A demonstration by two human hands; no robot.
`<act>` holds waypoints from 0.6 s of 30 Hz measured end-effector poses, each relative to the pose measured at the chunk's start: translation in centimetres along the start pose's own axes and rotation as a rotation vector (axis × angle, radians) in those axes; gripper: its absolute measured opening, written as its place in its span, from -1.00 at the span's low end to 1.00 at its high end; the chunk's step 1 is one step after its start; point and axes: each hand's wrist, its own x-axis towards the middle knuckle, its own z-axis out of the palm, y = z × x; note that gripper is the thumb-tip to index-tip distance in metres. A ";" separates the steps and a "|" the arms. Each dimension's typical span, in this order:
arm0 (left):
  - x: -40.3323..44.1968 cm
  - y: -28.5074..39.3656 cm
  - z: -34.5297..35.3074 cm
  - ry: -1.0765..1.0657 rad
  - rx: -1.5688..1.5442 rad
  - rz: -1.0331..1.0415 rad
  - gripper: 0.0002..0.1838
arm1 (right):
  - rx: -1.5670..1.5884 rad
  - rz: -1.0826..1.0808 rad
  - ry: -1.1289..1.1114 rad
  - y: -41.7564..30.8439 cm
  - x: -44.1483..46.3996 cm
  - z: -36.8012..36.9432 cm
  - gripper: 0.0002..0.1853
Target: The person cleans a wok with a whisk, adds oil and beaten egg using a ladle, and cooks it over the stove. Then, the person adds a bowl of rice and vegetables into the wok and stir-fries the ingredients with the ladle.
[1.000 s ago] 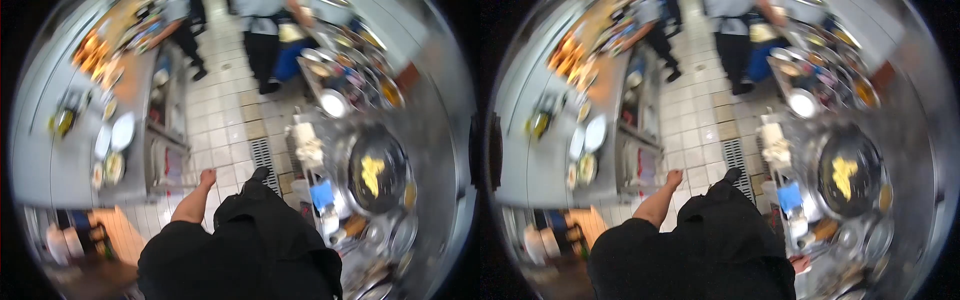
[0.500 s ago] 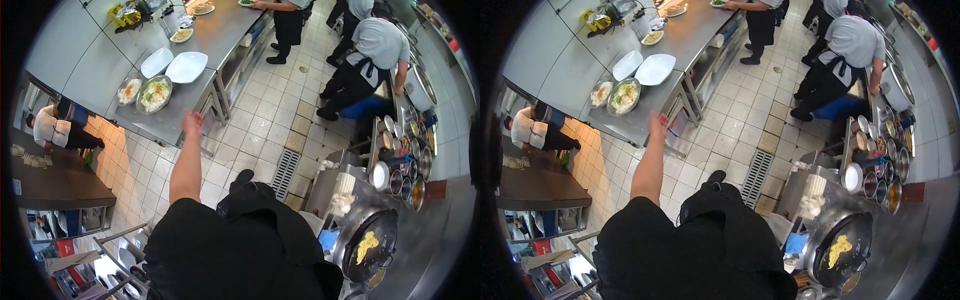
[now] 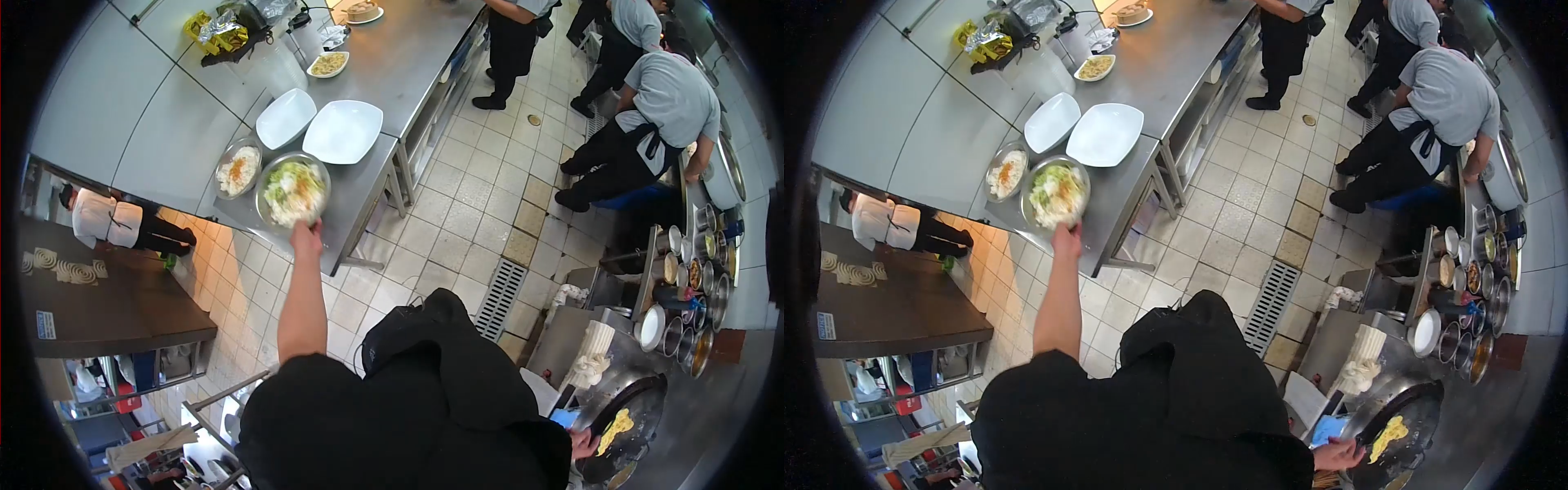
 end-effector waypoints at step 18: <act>-38.8 -20.7 12.2 -1.709 1.104 -0.516 -0.82 | 0.707 1.031 -1.238 -6.3 -5.3 11.4 -0.32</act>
